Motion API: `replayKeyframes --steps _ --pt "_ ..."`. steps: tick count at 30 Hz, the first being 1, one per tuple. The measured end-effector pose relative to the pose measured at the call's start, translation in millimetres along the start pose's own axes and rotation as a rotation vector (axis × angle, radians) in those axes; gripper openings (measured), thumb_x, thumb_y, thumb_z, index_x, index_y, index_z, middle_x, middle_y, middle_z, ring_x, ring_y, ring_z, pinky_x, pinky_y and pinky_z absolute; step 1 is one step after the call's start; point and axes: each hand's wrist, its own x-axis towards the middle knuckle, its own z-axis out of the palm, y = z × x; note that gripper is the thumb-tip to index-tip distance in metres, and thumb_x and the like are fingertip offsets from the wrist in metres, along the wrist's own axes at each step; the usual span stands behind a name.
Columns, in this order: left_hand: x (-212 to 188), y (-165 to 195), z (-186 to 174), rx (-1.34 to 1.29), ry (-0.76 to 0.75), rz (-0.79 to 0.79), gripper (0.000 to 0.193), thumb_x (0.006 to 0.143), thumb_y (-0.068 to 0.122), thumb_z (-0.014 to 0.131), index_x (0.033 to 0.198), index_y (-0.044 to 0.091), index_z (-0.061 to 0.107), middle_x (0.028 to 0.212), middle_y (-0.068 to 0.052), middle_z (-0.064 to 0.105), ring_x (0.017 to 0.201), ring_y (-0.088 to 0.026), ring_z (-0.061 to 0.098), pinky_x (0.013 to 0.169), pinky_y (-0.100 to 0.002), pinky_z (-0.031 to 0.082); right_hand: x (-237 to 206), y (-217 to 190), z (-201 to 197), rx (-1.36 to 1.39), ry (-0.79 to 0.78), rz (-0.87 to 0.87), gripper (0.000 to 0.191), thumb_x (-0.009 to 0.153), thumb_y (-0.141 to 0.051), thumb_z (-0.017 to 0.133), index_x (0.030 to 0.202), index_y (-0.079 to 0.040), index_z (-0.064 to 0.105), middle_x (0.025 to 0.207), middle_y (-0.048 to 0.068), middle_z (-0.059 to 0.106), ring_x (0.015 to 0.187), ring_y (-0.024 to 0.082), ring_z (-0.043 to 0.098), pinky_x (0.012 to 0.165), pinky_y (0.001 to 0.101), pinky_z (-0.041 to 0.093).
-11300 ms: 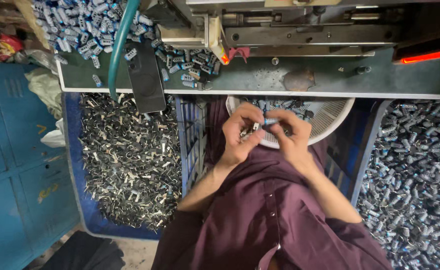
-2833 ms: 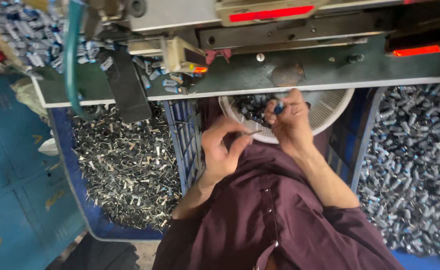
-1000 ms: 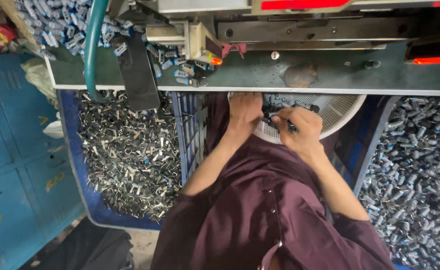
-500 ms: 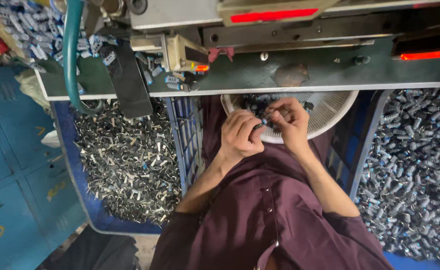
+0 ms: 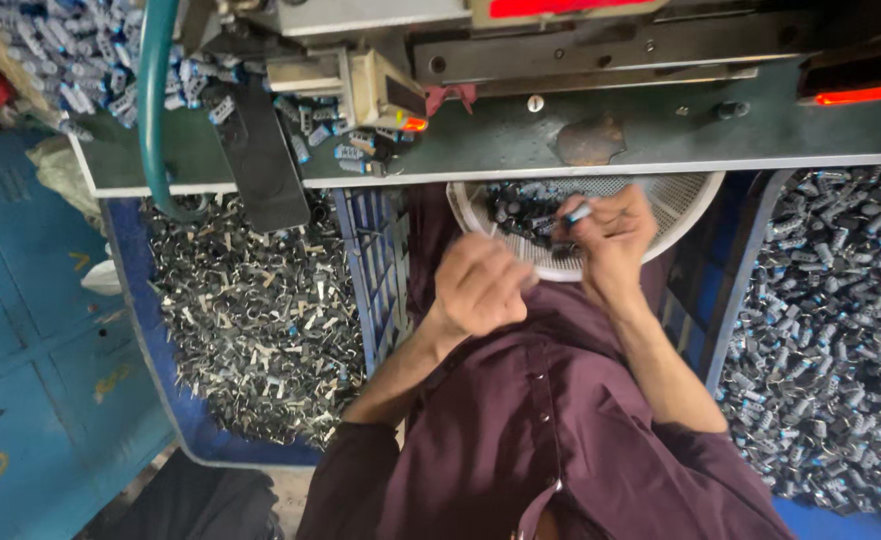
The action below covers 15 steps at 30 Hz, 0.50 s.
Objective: The person repeatedly picks small black and blue components from a white basket, inserts them into a machine, and collects the processed parts. The person handles the components one at a time and places them into a collection area.
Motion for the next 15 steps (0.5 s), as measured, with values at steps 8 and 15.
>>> replayKeyframes --steps 8,15 --pt "-19.6 11.5 20.4 -0.828 0.053 -1.169 0.013 0.094 0.009 0.059 0.102 -0.002 0.062 0.106 -0.013 0.072 0.086 -0.019 0.073 0.079 -0.033 0.061 111.2 -114.3 81.2 -0.952 -0.022 -0.959 0.035 0.089 0.020 0.076 0.107 -0.001 0.054 0.097 0.017 0.067 0.085 0.029 0.070 0.076 0.0367 0.057" --pt "-51.1 3.2 22.9 -1.163 0.176 -1.003 0.045 0.112 0.035 0.055 0.089 -0.002 0.062 0.093 -0.012 0.067 0.075 -0.014 0.064 0.074 -0.027 0.051 151.4 -118.6 66.8 -1.168 -0.326 -0.894 0.026 0.096 0.022 0.055 0.099 0.000 0.069 0.093 0.009 0.073 0.081 0.020 0.071 0.076 0.0311 0.054"
